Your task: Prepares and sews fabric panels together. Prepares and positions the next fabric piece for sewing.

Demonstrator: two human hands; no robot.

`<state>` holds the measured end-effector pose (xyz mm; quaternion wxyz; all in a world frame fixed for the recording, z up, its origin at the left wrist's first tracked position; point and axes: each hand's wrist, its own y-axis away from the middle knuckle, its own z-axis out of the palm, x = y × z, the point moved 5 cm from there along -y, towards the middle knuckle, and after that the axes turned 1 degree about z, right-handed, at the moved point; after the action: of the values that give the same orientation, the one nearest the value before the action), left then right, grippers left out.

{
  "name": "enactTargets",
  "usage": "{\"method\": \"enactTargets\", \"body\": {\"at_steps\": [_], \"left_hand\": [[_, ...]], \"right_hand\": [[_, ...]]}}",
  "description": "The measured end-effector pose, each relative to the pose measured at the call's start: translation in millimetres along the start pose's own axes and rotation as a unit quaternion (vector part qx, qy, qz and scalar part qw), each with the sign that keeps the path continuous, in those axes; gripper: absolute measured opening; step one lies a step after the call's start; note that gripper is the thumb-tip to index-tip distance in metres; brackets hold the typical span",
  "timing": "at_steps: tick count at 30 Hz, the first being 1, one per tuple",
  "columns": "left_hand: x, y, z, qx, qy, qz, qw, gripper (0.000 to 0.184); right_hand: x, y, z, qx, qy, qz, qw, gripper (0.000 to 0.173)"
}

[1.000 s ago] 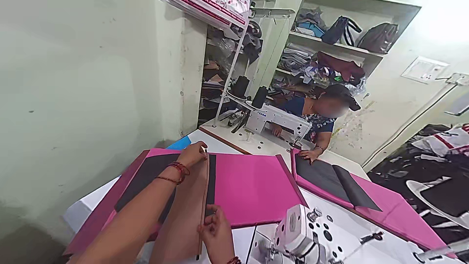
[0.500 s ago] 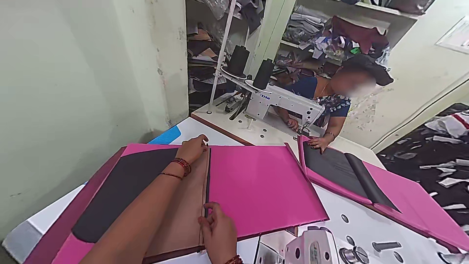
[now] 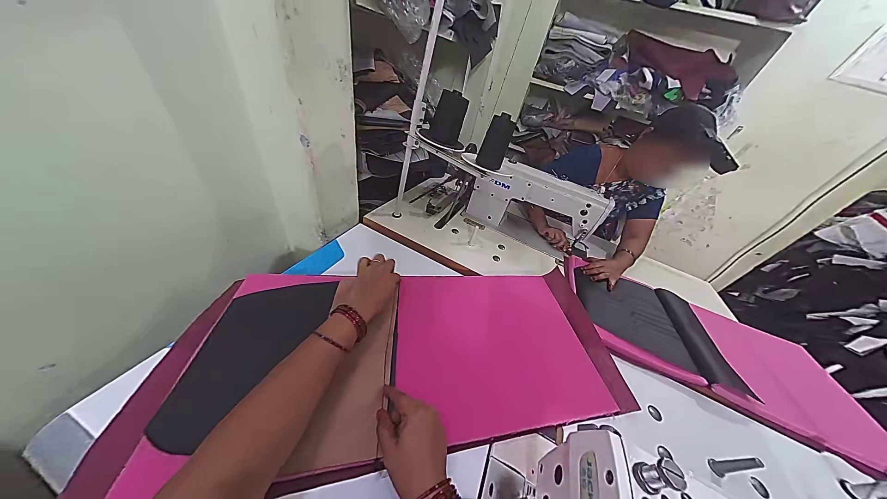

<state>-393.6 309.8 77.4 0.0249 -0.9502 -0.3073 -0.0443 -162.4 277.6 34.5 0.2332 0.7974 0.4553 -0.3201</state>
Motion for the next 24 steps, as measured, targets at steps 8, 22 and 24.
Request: {"method": "enactTargets", "body": {"at_steps": [8,22,24], "left_hand": [[7.4,31.6,18.3,-0.07,0.088,-0.023,0.993,0.047],[12.3,42.4,28.4,-0.02,0.109,-0.028,0.993,0.046],[12.8,43.0,27.9,-0.022,0.109,-0.031,0.993,0.048]], "right_hand": [[-0.8,-0.2,-4.5,-0.024,0.006,0.022,0.999,0.039],[2.4,0.8,-5.8,-0.031,-0.004,0.039,0.999,0.044],[2.8,1.1,-5.7,-0.033,-0.006,0.037,0.999,0.044]]}}
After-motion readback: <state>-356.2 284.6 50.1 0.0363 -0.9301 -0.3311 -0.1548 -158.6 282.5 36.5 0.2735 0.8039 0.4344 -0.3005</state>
